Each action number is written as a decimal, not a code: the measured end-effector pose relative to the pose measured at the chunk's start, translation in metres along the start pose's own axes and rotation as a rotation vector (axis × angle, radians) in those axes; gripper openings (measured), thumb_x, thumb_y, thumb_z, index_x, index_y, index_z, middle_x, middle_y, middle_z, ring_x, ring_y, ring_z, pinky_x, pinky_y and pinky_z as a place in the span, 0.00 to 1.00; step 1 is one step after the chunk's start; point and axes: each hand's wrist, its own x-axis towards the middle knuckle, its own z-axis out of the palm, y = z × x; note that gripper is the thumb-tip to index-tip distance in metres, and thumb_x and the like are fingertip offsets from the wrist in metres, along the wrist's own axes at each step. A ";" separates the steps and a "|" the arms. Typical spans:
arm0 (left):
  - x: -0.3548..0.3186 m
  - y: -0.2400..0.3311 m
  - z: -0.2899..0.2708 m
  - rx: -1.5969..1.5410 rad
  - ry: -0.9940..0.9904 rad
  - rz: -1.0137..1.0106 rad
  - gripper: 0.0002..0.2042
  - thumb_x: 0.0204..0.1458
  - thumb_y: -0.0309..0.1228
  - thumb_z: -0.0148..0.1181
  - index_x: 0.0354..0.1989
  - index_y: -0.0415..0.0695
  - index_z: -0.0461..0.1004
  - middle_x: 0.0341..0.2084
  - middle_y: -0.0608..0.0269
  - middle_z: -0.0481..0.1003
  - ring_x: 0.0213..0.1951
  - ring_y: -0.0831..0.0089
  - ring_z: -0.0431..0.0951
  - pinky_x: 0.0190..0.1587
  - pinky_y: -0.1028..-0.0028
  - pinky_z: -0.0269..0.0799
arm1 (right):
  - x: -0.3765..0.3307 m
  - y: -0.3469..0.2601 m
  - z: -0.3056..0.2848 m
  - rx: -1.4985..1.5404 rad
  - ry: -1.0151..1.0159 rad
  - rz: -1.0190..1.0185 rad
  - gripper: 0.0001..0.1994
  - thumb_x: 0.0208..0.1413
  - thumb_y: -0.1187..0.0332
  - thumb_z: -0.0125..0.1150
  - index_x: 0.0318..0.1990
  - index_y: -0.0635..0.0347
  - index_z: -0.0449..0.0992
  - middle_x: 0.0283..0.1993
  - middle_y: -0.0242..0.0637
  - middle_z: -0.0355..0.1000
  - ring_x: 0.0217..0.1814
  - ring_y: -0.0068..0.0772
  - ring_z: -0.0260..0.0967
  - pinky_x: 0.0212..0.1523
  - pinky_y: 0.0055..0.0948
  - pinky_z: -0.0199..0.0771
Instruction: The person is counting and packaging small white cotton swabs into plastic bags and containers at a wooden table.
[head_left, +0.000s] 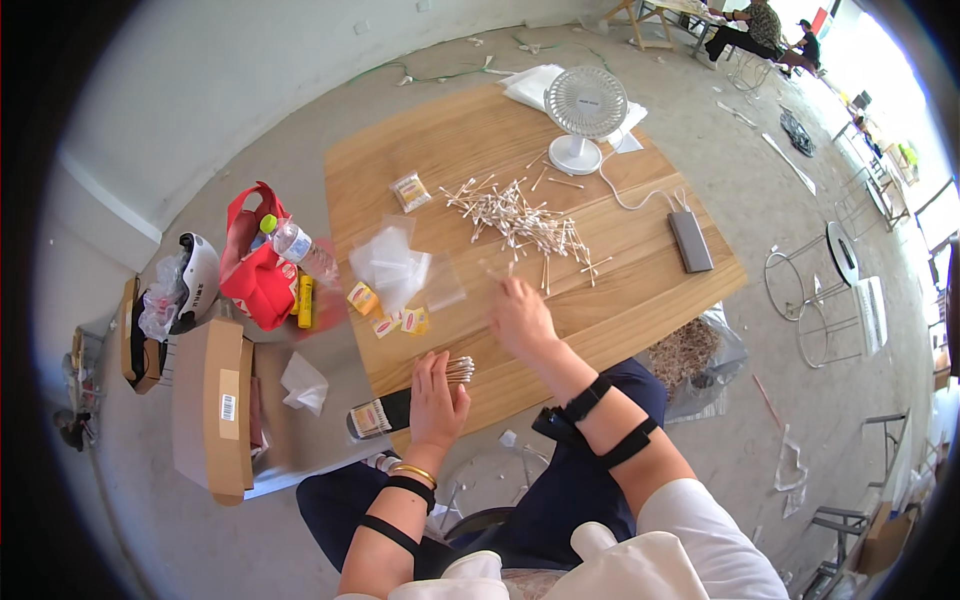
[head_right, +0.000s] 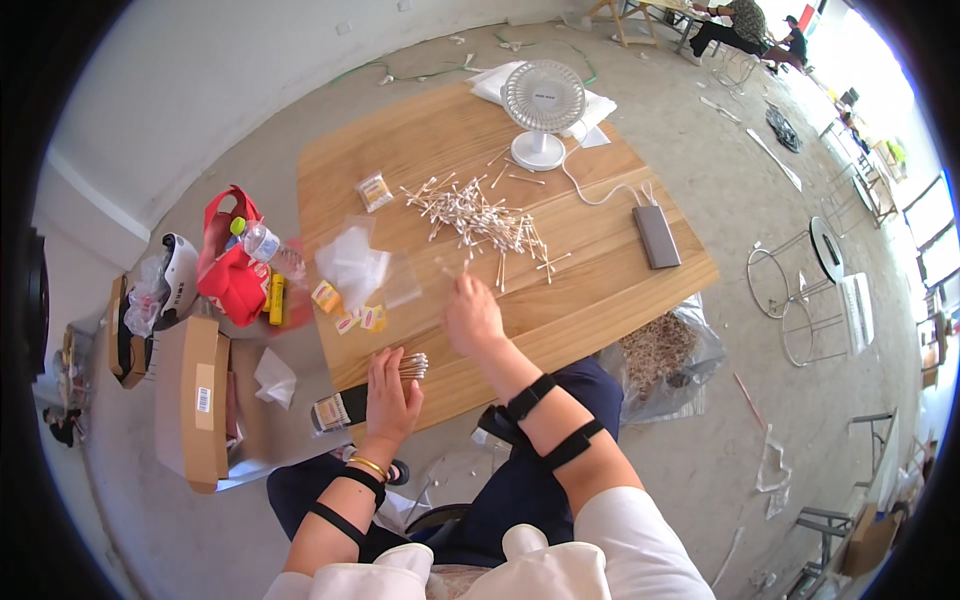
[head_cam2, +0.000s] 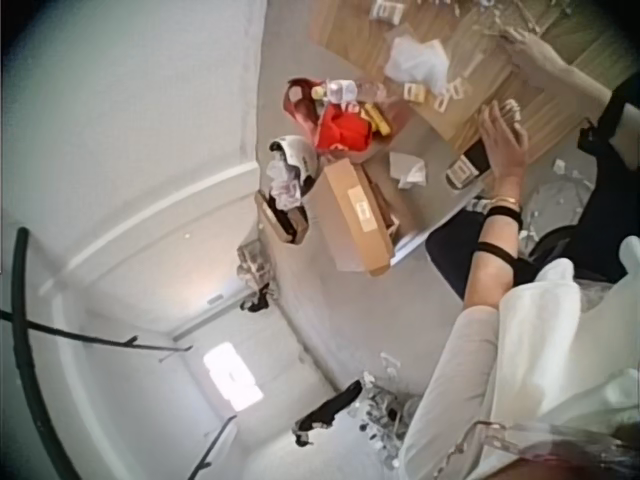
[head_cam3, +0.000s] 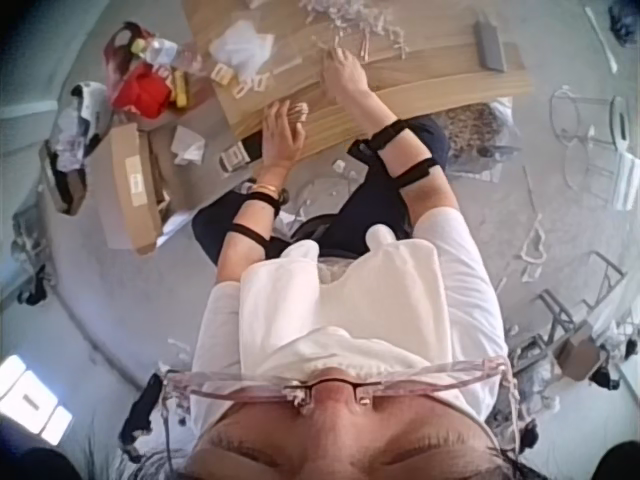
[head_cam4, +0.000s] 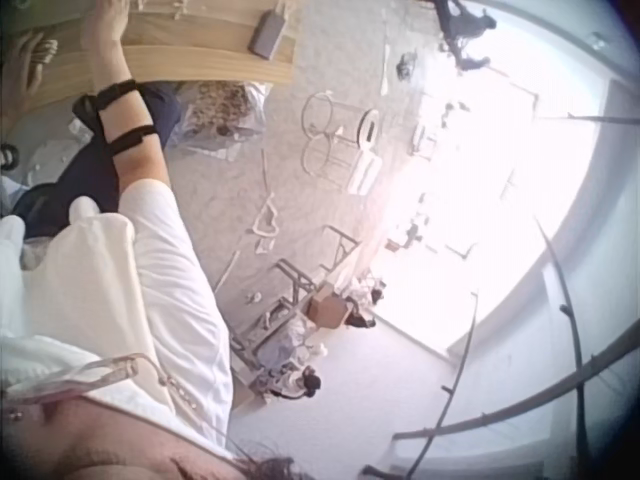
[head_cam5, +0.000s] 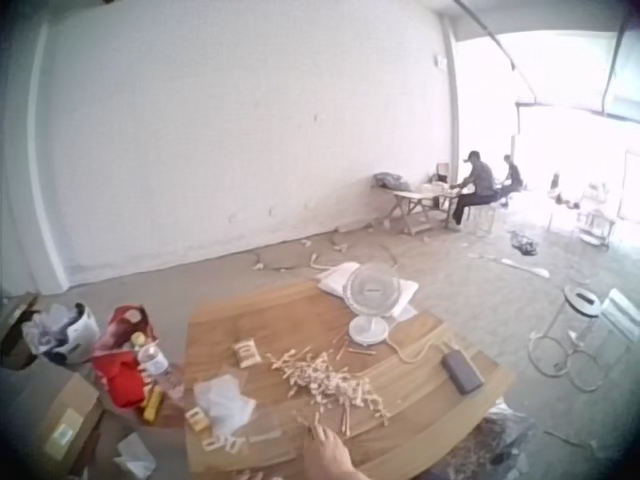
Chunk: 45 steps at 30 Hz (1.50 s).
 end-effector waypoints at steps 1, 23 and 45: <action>-0.001 0.000 0.000 0.012 0.001 0.001 0.32 0.51 0.30 0.59 0.66 0.36 0.60 0.60 0.42 0.63 0.65 0.45 0.63 0.71 0.52 0.59 | -0.009 -0.007 -0.004 -0.004 -0.001 -0.001 0.24 0.54 0.57 0.66 0.52 0.66 0.75 0.58 0.45 0.66 0.63 0.48 0.64 0.61 0.43 0.69; 0.003 -0.002 0.004 0.041 -0.027 0.017 0.31 0.53 0.35 0.57 0.67 0.39 0.62 0.67 0.52 0.62 0.72 0.52 0.57 0.75 0.45 0.42 | 0.014 0.054 -0.013 0.158 0.394 0.212 0.06 0.53 0.70 0.64 0.37 0.55 0.76 0.42 0.41 0.71 0.49 0.48 0.69 0.51 0.42 0.69; -0.003 -0.014 0.012 -0.066 -0.013 0.003 0.39 0.53 0.37 0.61 0.72 0.34 0.54 0.72 0.42 0.54 0.74 0.45 0.50 0.76 0.49 0.44 | -0.033 -0.095 0.024 0.883 0.140 -0.133 0.09 0.58 0.74 0.50 0.43 0.64 0.74 0.44 0.49 0.69 0.52 0.55 0.65 0.55 0.45 0.69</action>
